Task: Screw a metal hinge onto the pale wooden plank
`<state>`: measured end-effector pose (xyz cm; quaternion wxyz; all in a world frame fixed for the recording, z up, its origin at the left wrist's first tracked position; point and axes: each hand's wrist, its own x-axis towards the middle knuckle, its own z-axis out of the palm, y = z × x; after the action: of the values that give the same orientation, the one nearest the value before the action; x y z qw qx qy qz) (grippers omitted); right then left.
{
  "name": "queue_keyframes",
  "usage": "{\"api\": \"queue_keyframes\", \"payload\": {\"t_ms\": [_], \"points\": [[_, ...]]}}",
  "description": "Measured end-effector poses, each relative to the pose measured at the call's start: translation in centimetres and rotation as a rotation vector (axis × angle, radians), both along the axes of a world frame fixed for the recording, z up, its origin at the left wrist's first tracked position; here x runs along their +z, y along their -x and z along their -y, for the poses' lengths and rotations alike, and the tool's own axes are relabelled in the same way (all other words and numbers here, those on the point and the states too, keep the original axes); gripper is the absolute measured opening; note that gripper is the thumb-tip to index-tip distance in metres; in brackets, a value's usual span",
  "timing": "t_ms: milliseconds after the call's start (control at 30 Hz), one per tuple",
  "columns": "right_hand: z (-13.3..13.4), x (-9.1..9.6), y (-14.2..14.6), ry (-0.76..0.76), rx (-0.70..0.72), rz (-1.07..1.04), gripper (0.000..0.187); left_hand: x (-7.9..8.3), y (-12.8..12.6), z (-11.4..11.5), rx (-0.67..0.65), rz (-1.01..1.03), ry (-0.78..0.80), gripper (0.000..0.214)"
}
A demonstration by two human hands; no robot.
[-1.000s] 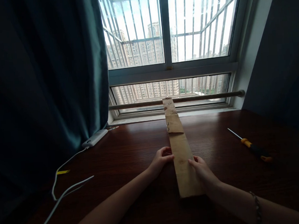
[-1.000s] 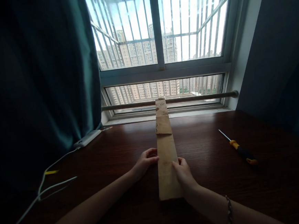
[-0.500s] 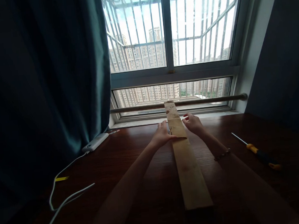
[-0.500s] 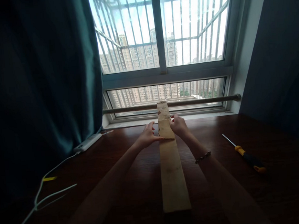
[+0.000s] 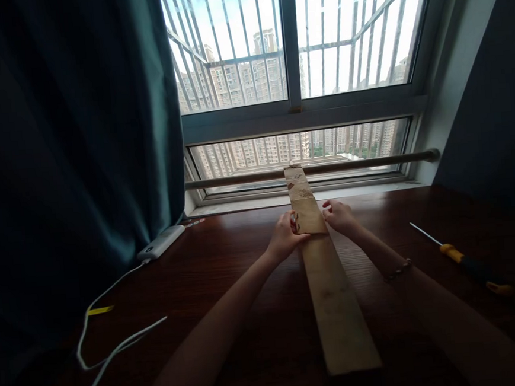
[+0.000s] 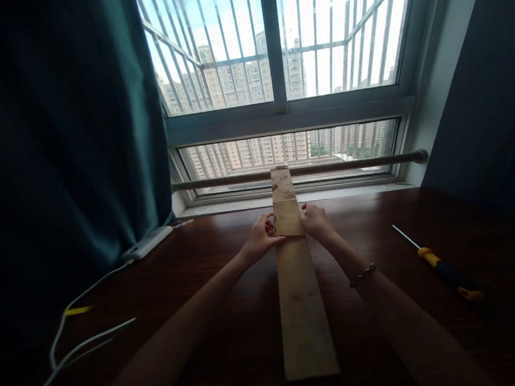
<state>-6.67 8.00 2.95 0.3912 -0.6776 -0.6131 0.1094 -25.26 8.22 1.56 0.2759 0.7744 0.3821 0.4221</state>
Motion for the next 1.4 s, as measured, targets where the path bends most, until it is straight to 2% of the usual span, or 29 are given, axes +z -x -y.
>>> {"api": "queue_keyframes", "payload": {"t_ms": [167,333,433,533,633,733,833,1067,1167,1267,1400], "points": [[-0.2,-0.4,-0.2,0.02,0.032,-0.11,0.021,-0.3,0.1,-0.2,0.019,-0.011,-0.03,0.064],[0.5,0.8,0.2,0.018,0.027,-0.176,0.019,0.0,0.5,-0.5,0.015,-0.034,-0.009,0.061],[1.7,2.2,1.0,-0.005,0.083,-0.418,0.018,0.3,0.7,-0.6,-0.008,-0.021,0.059,0.062],[3.3,3.6,2.2,-0.015,0.198,-0.693,0.018,0.8,0.9,-0.6,-0.058,0.035,0.161,0.06],[4.4,4.2,3.3,-0.061,0.322,-0.832,0.02,1.1,0.9,-0.5,-0.067,0.112,0.276,0.058],[4.6,3.8,4.0,-0.124,0.423,-0.856,0.023,1.2,0.8,-0.4,-0.025,0.19,0.388,0.062],[4.0,2.8,4.6,-0.211,0.495,-0.839,0.024,1.2,0.8,-0.3,0.001,0.246,0.434,0.061],[3.3,0.6,5.9,-0.252,0.699,-0.77,0.028,0.5,0.3,-0.1,-0.061,0.317,0.351,0.038],[2.9,0.0,5.8,-0.267,0.67,-0.727,0.027,0.0,-0.1,0.1,-0.024,0.414,0.38,0.03],[2.1,-0.9,4.9,-0.273,0.527,-0.718,0.021,-0.5,-0.6,0.3,0.078,0.529,0.475,0.029],[0.8,-2.4,3.6,-0.234,0.347,-0.638,0.013,-1.2,-1.2,0.5,0.125,0.709,0.601,0.028]]}}
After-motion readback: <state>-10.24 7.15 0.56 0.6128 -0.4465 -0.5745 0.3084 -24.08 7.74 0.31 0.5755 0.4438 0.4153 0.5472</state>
